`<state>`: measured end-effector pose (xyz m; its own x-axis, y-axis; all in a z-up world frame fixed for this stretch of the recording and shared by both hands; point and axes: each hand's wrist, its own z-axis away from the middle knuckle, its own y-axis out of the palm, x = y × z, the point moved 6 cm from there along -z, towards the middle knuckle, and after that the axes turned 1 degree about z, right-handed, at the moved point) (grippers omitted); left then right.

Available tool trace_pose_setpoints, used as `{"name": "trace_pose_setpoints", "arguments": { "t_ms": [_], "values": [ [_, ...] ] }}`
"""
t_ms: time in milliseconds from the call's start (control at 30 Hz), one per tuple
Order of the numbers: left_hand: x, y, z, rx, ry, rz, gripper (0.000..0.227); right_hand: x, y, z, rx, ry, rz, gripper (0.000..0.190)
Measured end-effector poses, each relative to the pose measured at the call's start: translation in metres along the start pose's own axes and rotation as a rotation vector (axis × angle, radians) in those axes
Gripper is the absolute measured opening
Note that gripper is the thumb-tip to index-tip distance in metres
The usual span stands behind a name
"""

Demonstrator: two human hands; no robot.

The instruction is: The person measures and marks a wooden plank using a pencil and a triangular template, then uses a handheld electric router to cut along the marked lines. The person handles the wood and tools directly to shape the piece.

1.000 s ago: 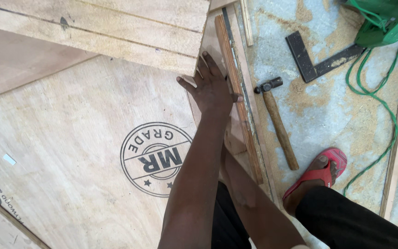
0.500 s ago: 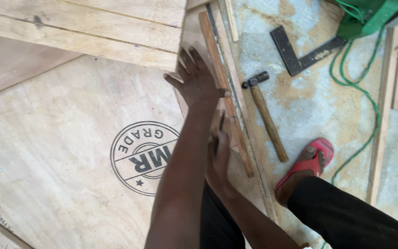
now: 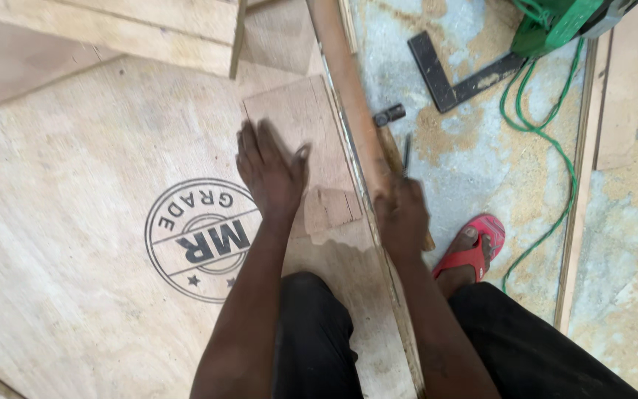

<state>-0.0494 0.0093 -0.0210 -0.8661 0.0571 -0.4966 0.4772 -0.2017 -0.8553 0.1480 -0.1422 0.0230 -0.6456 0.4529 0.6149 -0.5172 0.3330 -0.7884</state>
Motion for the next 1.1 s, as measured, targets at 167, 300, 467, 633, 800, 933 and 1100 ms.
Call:
{"name": "trace_pose_setpoints", "arguments": {
  "t_ms": [167, 300, 467, 633, 800, 933, 1100],
  "values": [
    [0.02, 0.029, 0.051, -0.076, -0.021, -0.053, 0.077, -0.032, -0.032, -0.013, -0.002, 0.01, -0.082, 0.034],
    [0.026, 0.04, 0.054, -0.076, -0.043, -0.078, 0.074, -0.063, -0.028, -0.013, -0.025, 0.046, -0.069, 0.032],
    [0.024, 0.037, 0.052, -0.05, -0.059, -0.09, 0.076, -0.105, -0.015, -0.01, -0.062, 0.103, -0.029, 0.032],
    [0.025, 0.038, 0.052, -0.05, -0.056, -0.098, 0.076, -0.122, -0.004, -0.008, 0.0, 0.07, 0.108, 0.037],
    [0.025, 0.038, 0.053, -0.072, -0.045, -0.096, 0.076, -0.105, -0.018, -0.016, -0.156, 0.035, 0.367, 0.052],
    [0.025, 0.036, 0.053, -0.087, -0.025, -0.087, 0.075, -0.073, -0.018, -0.014, -0.164, -0.13, 0.366, 0.041],
    [0.023, 0.032, 0.053, -0.097, -0.025, -0.081, 0.075, -0.019, 0.041, -0.02, 0.134, -0.057, -0.304, 0.03]
  ]
}}
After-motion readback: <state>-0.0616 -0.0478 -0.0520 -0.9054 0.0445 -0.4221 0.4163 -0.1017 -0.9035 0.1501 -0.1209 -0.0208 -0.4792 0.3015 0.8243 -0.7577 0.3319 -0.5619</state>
